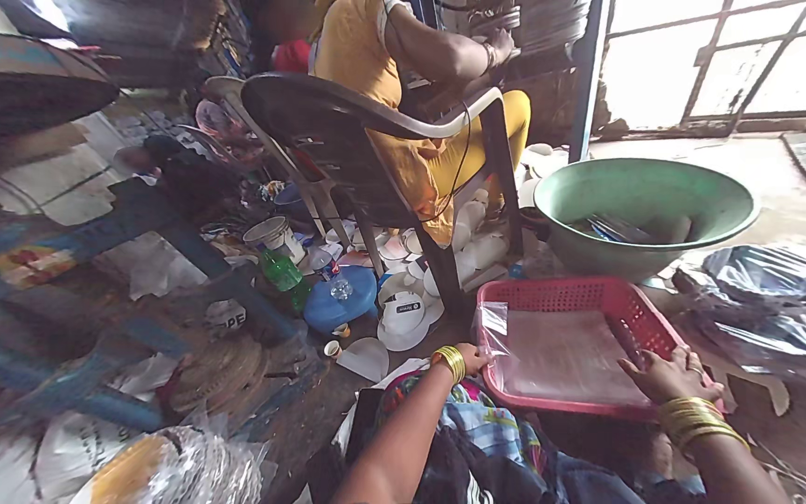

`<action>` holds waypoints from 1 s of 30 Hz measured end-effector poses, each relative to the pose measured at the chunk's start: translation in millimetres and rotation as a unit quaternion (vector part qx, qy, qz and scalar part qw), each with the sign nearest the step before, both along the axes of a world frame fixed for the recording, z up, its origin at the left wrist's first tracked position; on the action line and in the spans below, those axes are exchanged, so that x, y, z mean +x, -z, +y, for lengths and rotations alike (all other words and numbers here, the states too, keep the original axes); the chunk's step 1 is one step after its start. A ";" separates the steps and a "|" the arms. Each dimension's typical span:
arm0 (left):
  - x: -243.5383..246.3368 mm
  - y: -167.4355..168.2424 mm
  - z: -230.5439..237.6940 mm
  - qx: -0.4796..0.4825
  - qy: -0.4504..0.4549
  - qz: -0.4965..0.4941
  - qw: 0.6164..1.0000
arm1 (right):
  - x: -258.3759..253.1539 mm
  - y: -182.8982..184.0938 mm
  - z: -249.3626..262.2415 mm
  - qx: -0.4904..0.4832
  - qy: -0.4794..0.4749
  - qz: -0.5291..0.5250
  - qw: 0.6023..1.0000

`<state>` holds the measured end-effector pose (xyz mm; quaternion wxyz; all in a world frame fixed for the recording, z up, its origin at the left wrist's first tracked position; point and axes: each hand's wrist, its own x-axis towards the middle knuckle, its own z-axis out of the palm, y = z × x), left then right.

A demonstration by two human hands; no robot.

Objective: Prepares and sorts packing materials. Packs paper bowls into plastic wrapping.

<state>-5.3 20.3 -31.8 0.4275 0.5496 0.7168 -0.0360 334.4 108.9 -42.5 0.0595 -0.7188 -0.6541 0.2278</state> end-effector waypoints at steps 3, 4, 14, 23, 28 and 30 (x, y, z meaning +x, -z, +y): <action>0.6 -1.7 -0.1 -0.005 0.000 -0.001 1.000 | 0.1 -0.1 0.0 0.002 -0.005 0.001 1.000; 0.9 -2.3 0.0 -0.006 0.002 -0.002 1.000 | 0.5 0.2 0.5 0.002 -0.005 0.002 1.000; 0.6 -2.6 0.2 -0.007 0.003 -0.001 1.000 | -1.1 -2.1 -1.3 0.006 -0.002 0.005 1.000; -0.6 0.3 0.0 0.002 0.005 0.000 1.000 | -0.9 -0.1 -1.1 0.011 -0.001 0.005 1.000; 0.4 -2.0 -1.2 -0.001 0.004 0.002 1.000 | -0.9 -0.6 -1.9 0.007 -0.002 0.002 1.000; 0.6 -1.8 -1.1 0.000 0.003 0.001 1.000 | -1.2 -1.3 -2.0 0.007 -0.001 0.002 1.000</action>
